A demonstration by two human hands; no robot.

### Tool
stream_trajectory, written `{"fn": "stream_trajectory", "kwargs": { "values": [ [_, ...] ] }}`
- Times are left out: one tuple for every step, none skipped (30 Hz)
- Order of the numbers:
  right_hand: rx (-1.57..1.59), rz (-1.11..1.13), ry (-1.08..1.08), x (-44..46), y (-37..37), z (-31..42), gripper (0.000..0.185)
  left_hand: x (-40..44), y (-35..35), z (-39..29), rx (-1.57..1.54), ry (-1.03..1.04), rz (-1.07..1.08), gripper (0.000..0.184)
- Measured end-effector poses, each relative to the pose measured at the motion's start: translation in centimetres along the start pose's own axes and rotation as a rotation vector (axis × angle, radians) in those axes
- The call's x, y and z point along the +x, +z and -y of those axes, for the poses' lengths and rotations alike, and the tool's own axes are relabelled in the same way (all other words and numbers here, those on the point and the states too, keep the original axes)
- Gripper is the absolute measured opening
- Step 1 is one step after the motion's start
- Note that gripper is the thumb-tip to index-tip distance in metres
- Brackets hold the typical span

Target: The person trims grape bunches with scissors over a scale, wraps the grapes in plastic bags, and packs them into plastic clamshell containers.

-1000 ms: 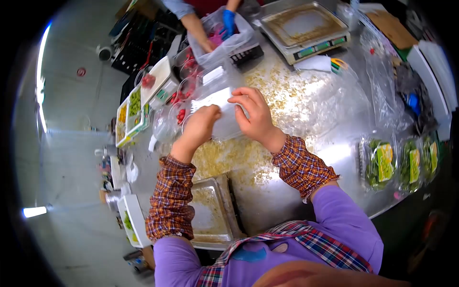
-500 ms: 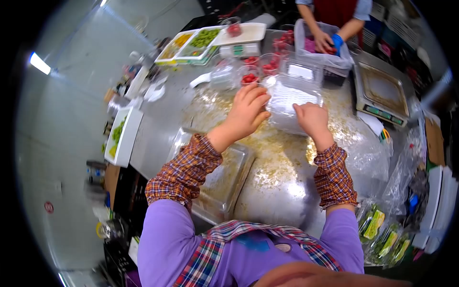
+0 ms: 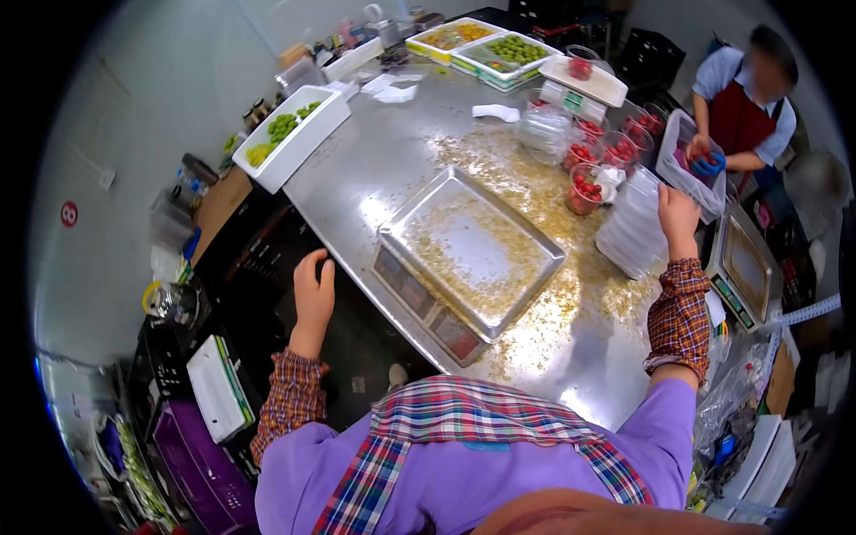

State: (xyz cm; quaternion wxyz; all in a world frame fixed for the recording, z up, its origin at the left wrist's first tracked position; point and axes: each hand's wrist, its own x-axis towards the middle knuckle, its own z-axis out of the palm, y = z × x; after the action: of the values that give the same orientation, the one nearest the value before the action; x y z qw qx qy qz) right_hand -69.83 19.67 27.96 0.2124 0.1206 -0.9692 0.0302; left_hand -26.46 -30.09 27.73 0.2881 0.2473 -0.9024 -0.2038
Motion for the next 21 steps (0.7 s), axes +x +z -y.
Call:
{"fn": "stream_trajectory", "kwargs": {
  "values": [
    [0.014, 0.069, -0.008, 1.1, 0.1, -0.1, 0.045, -1.6, -1.1, 1.4, 0.014, -0.067, -0.003, 0.025],
    [0.029, 0.148, -0.011, 2.0, 0.4, 0.1, 0.045, -2.9, -1.9, 2.6, 0.032, -0.133, 0.004, 0.025],
    [0.022, 0.142, 0.0, 2.5, -0.6, 0.9, 0.042, -4.1, -2.9, 3.5, 0.031, -0.186, -0.001, 0.026],
    [0.014, 0.136, 0.015, 3.0, -1.6, 1.8, 0.04, -4.9, -3.8, 4.7, 0.027, -0.214, -0.004, 0.026],
    [0.006, 0.134, 0.034, 3.0, -2.3, 2.9, 0.038, -5.6, -4.7, 5.9, 0.027, -0.242, -0.002, 0.026],
    [-0.013, 0.048, 0.0, 3.6, -2.4, 3.5, 0.036, -5.9, -5.5, 7.0, 0.022, -0.266, -0.003, 0.026],
    [-0.034, -0.037, -0.033, 4.5, -2.6, 4.2, 0.034, -6.0, -6.5, 7.8, 0.014, -0.291, -0.013, 0.025],
    [-0.055, -0.121, -0.065, 5.1, -2.6, 5.2, 0.032, -6.1, -7.1, 9.0, -0.001, -0.32, -0.016, 0.025],
    [0.062, -0.12, -0.134, 5.8, -4.4, 8.2, 0.027, -5.5, -7.7, 10.2, -0.011, -0.345, -0.012, 0.024],
    [0.216, -0.158, -0.23, 6.4, -5.6, 11.1, 0.027, -5.3, -8.8, 11.5, -0.021, -0.368, -0.018, 0.024],
    [0.37, -0.198, -0.324, 6.8, -6.6, 14.4, 0.026, -5.1, -9.4, 13.4, -0.058, -0.378, -0.021, 0.024],
    [0.542, -0.15, -0.326, 6.2, -7.9, 18.8, 0.027, -5.0, -9.8, 15.8, -0.09, -0.386, -0.02, 0.024],
    [0.571, -0.154, -0.346, 5.6, -8.6, 22.7, 0.028, -4.6, -10.4, 18.0, -0.124, -0.394, -0.016, 0.024],
    [0.67, -0.11, -0.378, 4.0, -10.7, 27.5, 0.026, -3.9, -11.2, 19.8, -0.144, -0.393, -0.012, 0.023],
    [0.746, -0.096, -0.478, 2.5, -11.6, 31.4, 0.024, -3.2, -12.0, 21.5, -0.161, -0.392, -0.002, 0.023],
    [0.779, -0.034, -0.481, 1.0, -13.2, 35.2, 0.024, -2.1, -12.5, 22.9, -0.178, -0.389, 0.011, 0.023],
    [0.776, 0.031, -0.524, -0.5, -14.5, 38.5, 0.024, -1.3, -13.1, 24.6, -0.222, -0.405, 0.018, 0.023],
    [0.772, 0.102, -0.568, -1.9, -15.2, 41.3, 0.023, -0.5, -13.9, 26.1, -0.27, -0.418, 0.034, 0.023],
    [0.722, 0.065, -0.631, -3.6, -15.9, 43.7, 0.023, 0.3, -14.5, 27.4, -0.31, -0.42, 0.061, 0.022],
    [0.67, 0.023, -0.697, -5.1, -16.5, 45.8, 0.024, 1.3, -15.0, 28.6, -0.352, -0.422, 0.083, 0.022],
    [0.663, 0.063, -0.701, -6.8, -17.1, 47.6, 0.024, 2.3, -15.3, 29.6, -0.385, -0.434, 0.131, 0.022]
  ]
}}
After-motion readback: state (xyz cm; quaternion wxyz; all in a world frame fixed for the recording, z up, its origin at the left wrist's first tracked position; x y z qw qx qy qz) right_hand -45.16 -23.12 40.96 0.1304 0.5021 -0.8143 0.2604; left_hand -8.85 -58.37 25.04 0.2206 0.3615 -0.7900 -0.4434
